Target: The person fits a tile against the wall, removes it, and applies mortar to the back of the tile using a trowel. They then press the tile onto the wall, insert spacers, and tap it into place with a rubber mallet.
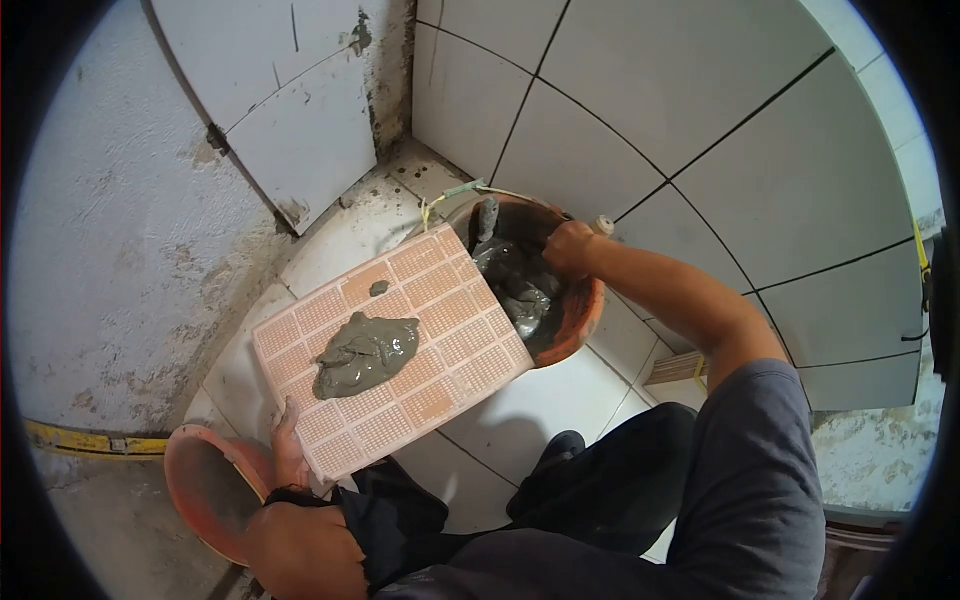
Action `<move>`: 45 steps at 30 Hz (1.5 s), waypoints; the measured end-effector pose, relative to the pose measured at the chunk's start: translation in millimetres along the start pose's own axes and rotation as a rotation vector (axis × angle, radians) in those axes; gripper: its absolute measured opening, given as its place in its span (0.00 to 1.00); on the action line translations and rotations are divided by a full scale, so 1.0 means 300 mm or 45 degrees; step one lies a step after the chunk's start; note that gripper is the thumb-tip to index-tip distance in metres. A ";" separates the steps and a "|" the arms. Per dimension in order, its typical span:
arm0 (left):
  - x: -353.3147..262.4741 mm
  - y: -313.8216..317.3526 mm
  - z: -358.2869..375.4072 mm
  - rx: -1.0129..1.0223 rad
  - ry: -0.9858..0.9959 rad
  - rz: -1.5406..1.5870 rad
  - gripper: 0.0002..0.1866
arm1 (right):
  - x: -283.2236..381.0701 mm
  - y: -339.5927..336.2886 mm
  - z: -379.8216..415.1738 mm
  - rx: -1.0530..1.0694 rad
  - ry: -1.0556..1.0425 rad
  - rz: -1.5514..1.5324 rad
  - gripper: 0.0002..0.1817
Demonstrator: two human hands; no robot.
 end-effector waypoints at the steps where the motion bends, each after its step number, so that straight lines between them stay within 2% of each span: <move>1: -0.008 0.023 0.008 0.018 0.011 0.008 0.20 | 0.006 -0.005 0.002 -0.028 -0.026 0.003 0.13; 4: -0.048 0.090 0.032 0.047 0.054 -0.060 0.21 | -0.006 0.006 0.032 -0.062 -0.047 -0.018 0.12; 11: -0.031 0.038 0.018 0.057 0.030 -0.115 0.22 | 0.056 0.066 0.045 -0.031 -0.045 -0.170 0.12; 14: -0.021 0.005 0.026 -0.066 0.021 -0.171 0.22 | 0.071 0.052 0.052 -0.094 -0.091 -0.188 0.12; 17: -0.032 -0.008 0.014 0.018 0.195 -0.369 0.21 | 0.080 0.045 0.043 -0.119 -0.076 -0.219 0.11; 19: -0.031 0.039 0.037 -0.001 -0.028 -0.234 0.20 | 0.082 0.033 0.047 -0.150 -0.091 -0.203 0.11; 23: 0.004 -0.038 0.014 -0.013 -0.032 -0.197 0.20 | 0.096 0.027 0.041 -0.198 -0.136 -0.199 0.10; 25: -0.016 -0.025 0.017 -0.041 0.067 -0.184 0.21 | 0.096 0.010 0.057 -0.200 -0.122 -0.196 0.10; 29: -0.010 -0.069 0.023 -0.136 0.035 -0.261 0.22 | 0.093 0.046 0.031 -0.255 -0.141 -0.256 0.10; 34: -0.033 0.029 0.043 0.044 0.045 -0.149 0.22 | 0.072 0.043 0.023 -0.222 -0.140 -0.333 0.12; 36: 0.015 -0.136 0.013 -0.055 -0.025 -0.282 0.22 | 0.083 0.041 0.015 -0.203 -0.169 -0.347 0.12; 38: 0.024 -0.177 0.007 -0.136 -0.095 -0.406 0.22 | 0.077 0.053 -0.004 -0.237 -0.175 -0.392 0.13; 40: 0.007 -0.063 0.025 -0.005 -0.080 -0.153 0.21 | 0.111 0.066 -0.039 -0.254 -0.168 -0.408 0.14; 45: -0.002 -0.083 0.024 -0.103 -0.019 -0.208 0.20 | 0.115 0.026 -0.020 -0.253 -0.228 -0.463 0.15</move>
Point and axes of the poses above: each hand's wrist, its own z-axis away from the middle knuckle, its own y-axis out of the palm, x = y × z, the point moved 7 cm from there along -z, towards the middle knuckle, and after that the axes turned 2 degrees about x, right-handed, at the moved point
